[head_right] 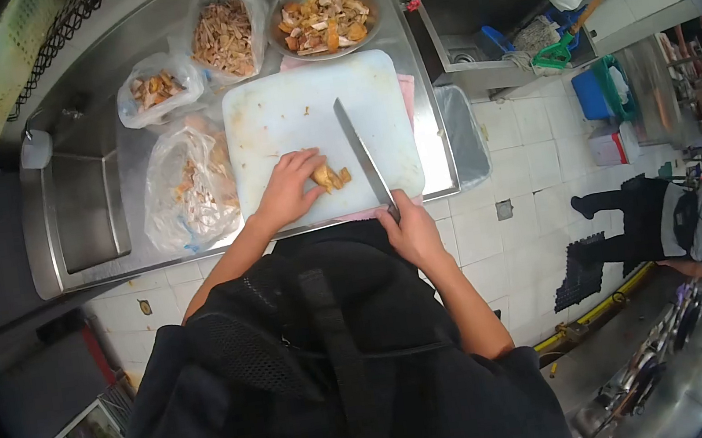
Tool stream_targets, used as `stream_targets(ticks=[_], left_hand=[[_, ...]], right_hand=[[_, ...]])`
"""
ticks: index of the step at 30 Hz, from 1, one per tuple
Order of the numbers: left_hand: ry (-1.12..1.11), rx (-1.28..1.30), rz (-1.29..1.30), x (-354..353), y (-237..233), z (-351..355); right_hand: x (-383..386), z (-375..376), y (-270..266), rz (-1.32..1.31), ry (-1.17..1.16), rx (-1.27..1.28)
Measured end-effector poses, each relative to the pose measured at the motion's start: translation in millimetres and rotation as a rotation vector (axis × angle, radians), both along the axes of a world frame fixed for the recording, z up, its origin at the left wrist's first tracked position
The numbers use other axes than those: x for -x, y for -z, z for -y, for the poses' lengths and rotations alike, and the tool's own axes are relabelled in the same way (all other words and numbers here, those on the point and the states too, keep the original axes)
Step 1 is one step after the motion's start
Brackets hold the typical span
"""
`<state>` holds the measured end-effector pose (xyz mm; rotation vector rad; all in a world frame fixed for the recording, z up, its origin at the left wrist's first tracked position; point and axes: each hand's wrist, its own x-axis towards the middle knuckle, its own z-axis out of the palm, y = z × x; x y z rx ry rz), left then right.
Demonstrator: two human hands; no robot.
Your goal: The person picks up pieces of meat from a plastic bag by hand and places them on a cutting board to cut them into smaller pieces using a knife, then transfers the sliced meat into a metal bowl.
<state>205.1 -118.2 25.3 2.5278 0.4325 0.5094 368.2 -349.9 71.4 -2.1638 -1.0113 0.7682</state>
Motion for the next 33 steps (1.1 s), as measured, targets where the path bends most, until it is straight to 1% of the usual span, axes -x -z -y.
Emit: stream_targets(ticks=[2,3,5,6,8,9,10,11,13,14,16,17,19,20,22,24,29,31,33], left_hand=[[0.028,0.135,-0.156,-3,7,-8],[0.016,0.142,-0.149,-3,6,-6],[-0.06,0.213,-0.262,-2,4,-2],[-0.061,0.215,-0.264,-1,7,1],[-0.137,0.208,-0.141,4,16,9],[-0.125,0.21,-0.147,4,18,10],[-0.158,0.21,-0.126,3,20,11],[-0.195,0.212,-0.102,1,22,12],[-0.197,0.213,-0.091,1,22,12],[-0.199,0.206,-0.085,2,22,11],[-0.207,0.222,-0.075,3,25,10],[-0.206,0.233,-0.064,4,26,11],[-0.213,0.23,-0.061,3,24,13],[-0.219,0.221,-0.052,3,22,13],[-0.212,0.241,-0.043,2,21,12],[-0.203,0.269,-0.049,6,21,13],[-0.21,0.221,-0.098,3,21,12],[-0.21,0.207,-0.084,5,20,14],[-0.208,0.196,-0.071,3,22,12]], right_hand=[[5,9,-10,-0.034,-0.03,0.041],[5,12,-15,-0.069,-0.05,0.068],[4,17,-21,-0.072,-0.09,0.108],[4,20,-23,-0.057,-0.127,0.151],[8,27,-21,-0.054,-0.145,0.195],[10,30,-19,0.001,-0.178,0.186],[10,33,-19,0.061,-0.214,0.179],[10,35,-19,0.064,-0.211,0.184],[13,36,-27,0.102,-0.151,0.168],[14,35,-31,0.103,-0.157,0.171],[18,34,-37,0.102,-0.092,0.058],[18,35,-31,0.098,-0.094,0.063],[16,35,-16,0.11,-0.182,0.181],[17,36,-10,0.111,-0.18,0.181],[19,32,-7,0.182,-0.237,0.342],[17,31,-9,0.177,-0.238,0.334],[17,23,-16,0.2,-0.235,0.313],[16,19,-28,0.224,-0.274,0.349],[15,19,-29,0.241,-0.284,0.355]])
